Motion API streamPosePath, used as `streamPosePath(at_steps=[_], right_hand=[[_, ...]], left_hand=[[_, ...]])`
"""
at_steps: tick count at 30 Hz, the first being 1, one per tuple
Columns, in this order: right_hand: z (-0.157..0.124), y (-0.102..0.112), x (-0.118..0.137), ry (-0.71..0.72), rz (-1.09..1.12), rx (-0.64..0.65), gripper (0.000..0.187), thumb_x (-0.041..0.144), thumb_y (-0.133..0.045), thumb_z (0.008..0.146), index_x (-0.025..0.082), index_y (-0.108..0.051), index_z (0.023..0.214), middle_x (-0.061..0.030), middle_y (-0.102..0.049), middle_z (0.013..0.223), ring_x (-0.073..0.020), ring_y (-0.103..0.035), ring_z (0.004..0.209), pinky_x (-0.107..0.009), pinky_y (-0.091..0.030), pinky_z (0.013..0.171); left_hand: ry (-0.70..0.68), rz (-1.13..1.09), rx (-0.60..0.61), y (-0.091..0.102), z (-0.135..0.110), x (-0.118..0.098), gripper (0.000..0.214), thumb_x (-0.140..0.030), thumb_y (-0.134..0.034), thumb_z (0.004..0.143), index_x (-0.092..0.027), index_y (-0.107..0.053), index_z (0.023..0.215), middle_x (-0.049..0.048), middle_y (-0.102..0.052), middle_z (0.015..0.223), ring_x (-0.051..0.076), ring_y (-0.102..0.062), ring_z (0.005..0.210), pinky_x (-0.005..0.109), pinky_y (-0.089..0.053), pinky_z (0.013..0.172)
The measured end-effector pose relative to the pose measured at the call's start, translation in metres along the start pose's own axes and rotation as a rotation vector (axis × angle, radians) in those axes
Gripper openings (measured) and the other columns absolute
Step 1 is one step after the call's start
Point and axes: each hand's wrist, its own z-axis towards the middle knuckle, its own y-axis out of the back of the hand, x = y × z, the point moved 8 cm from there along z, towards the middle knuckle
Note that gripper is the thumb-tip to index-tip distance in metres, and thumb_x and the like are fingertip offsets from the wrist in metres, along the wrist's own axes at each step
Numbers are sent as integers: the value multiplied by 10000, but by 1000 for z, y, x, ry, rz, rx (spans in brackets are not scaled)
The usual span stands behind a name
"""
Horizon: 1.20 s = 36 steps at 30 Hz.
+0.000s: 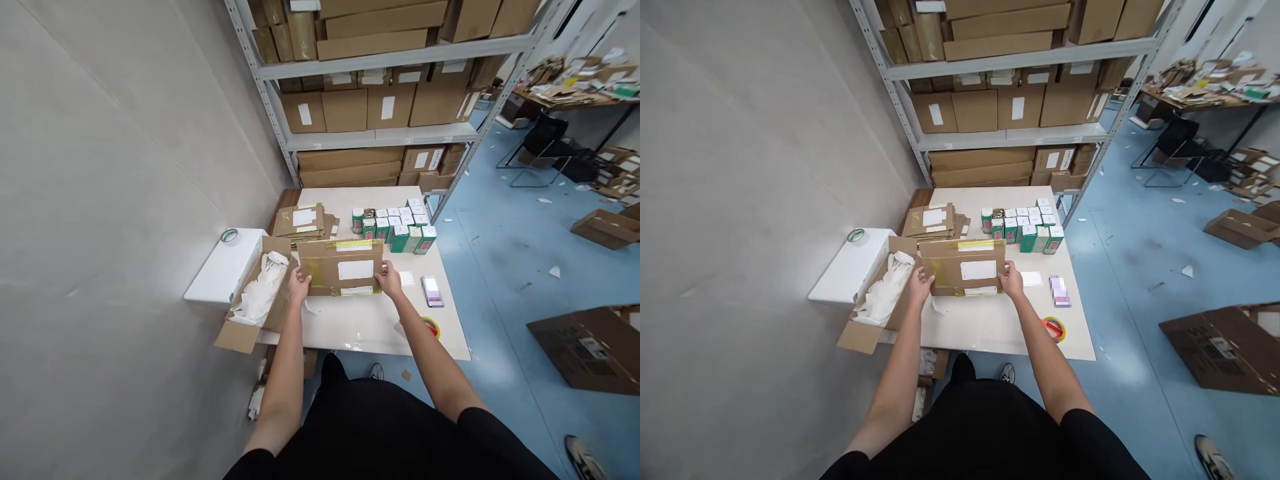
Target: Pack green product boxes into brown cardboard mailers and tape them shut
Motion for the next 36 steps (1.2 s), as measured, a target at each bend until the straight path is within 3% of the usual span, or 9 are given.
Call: streamPosePath(at_steps=[4,10,12,16,22,26,30,36], right_hand=[[-22,-8,-21,-42,-21,-30,456,306,-588,836,279,-551,1289,-42,-741,1063,-248,-705,998,-395,-533,899],[-64,-39,-56,-174,115,236,560,321,-653,798,257,-570,1348,-91,-722,1232,-254,-686,1083,-419,-539,944],[-80,-48,-67,-244,165,249,584,356,-669,798,249,-569,1363,-101,-720,1231,-260,-680,1081,-434,-535,954],[-98,-58,-73,-339,337,141,636,453,-701,799,270,-554,1391,-94,-682,1315,-260,-639,1169,-422,-509,1007],[-96,-69,-65,-466,567,10,658,602,-703,802,290,-572,1367,-77,-657,1370,-256,-616,1215,-362,-502,997],[-95,-72,-59,-487,542,-16,582,564,-743,775,294,-638,1279,-69,-678,1333,-274,-618,1205,-350,-506,940],[-100,-72,-64,-494,479,-75,535,582,-721,770,260,-668,1194,-81,-697,1285,-275,-623,1182,-332,-504,899],[-112,-74,-78,-507,391,-143,652,527,-714,749,250,-616,1331,-105,-708,1235,-271,-649,1141,-337,-508,883]], left_hand=[[18,-85,19,-7,-22,21,614,-169,-790,789,-201,-574,1363,131,-687,1238,232,-689,1128,394,-525,1044],[72,-133,160,-36,-42,61,679,-146,-823,739,-218,-561,1362,129,-678,1317,252,-636,1274,424,-471,1125],[100,-129,193,-42,-45,75,715,-151,-819,738,-216,-534,1391,132,-657,1365,248,-611,1315,418,-445,1150],[88,-146,255,-49,-42,88,807,-191,-806,767,-223,-447,1489,148,-575,1490,259,-514,1430,423,-376,1208],[41,-224,464,-70,-42,96,922,-279,-789,810,-258,-325,1606,135,-389,1656,284,-331,1552,427,-339,1237],[44,-249,594,-85,-52,104,949,-295,-780,824,-256,-292,1637,137,-316,1693,324,-316,1556,464,-355,1231],[15,-279,647,-91,-50,103,945,-295,-741,863,-279,-233,1660,120,-317,1695,293,-294,1567,445,-357,1230],[-21,-211,733,-106,-37,97,913,-264,-742,840,-281,-304,1641,100,-294,1708,303,-299,1564,457,-307,1251]])
